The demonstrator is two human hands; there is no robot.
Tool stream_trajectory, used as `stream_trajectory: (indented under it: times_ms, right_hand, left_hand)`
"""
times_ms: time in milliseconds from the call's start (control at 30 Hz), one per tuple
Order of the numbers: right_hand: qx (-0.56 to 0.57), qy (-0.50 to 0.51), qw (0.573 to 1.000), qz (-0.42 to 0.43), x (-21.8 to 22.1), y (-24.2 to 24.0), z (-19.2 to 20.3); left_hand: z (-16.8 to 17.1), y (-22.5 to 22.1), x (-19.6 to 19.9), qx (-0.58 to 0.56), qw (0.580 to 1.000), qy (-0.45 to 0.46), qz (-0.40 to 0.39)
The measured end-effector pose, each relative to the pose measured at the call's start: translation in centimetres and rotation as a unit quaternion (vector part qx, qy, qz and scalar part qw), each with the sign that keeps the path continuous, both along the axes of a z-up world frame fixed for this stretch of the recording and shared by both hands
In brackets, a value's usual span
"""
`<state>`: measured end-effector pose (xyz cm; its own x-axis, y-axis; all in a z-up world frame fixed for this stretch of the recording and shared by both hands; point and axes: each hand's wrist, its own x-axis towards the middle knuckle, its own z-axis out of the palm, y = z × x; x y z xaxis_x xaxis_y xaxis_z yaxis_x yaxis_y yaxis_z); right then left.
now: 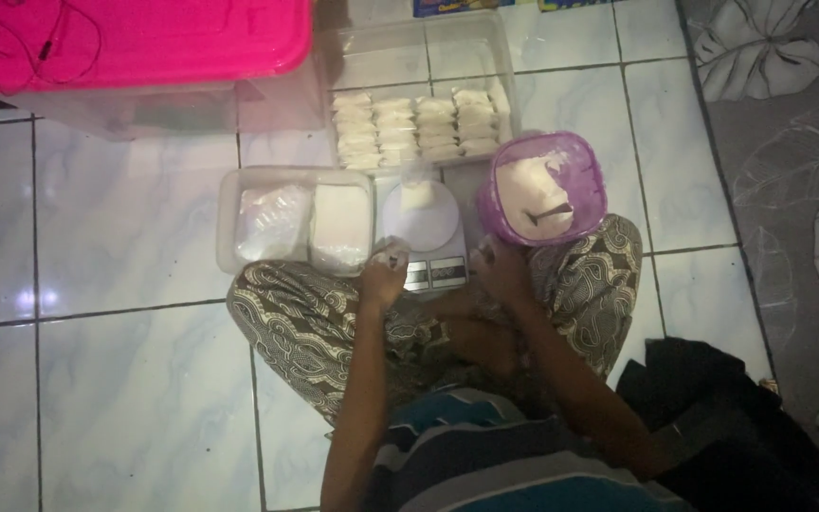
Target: The person scoops white powder from a bowl into small plastic bags by hand using a spoon, weighs each bag on a digital scale, and places them into a plastic container.
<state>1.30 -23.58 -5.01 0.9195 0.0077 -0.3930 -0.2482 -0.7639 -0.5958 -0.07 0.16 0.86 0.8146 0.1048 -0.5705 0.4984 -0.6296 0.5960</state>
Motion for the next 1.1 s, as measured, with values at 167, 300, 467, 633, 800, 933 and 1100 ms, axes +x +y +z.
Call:
stream_trajectory:
  times_ms: [167, 300, 467, 633, 800, 933, 1100]
  right_hand:
    - [-0.015, -0.001, 1.000, 0.014, -0.6, 0.5, 1.6]
    - [-0.012, 0.005, 1.000, -0.001, -0.6, 0.7, 1.1]
    - [0.008, -0.019, 1.000, 0.003, -0.8, 0.7, 1.9]
    - [-0.006, -0.036, 0.999, 0.030, -0.9, 0.6, 2.3]
    - [0.016, -0.040, 0.999, 0.020, -1.5, -0.3, -0.2]
    - [-0.002, -0.041, 0.999, 0.012, -1.8, -0.2, 0.9]
    - [0.026, -0.047, 0.999, -0.005, -1.5, -1.0, -1.1]
  left_hand:
    - [-1.1, 0.3, 0.1, -0.010, 1.000, -0.009, 0.000]
    - [1.8, -0.2, 0.0, -0.010, 1.000, 0.001, 0.006]
    - [1.7, -0.3, -0.8, -0.021, 1.000, -0.011, 0.019]
    - [1.2, -0.4, -1.0, -0.015, 0.999, -0.027, 0.016]
    - [2.1, -0.6, -0.5, 0.026, 0.997, -0.075, -0.025]
    - [3.3, -0.5, -0.9, 0.026, 0.994, -0.100, -0.035]
    - [1.2, -0.2, -1.4, 0.005, 0.996, -0.090, -0.025]
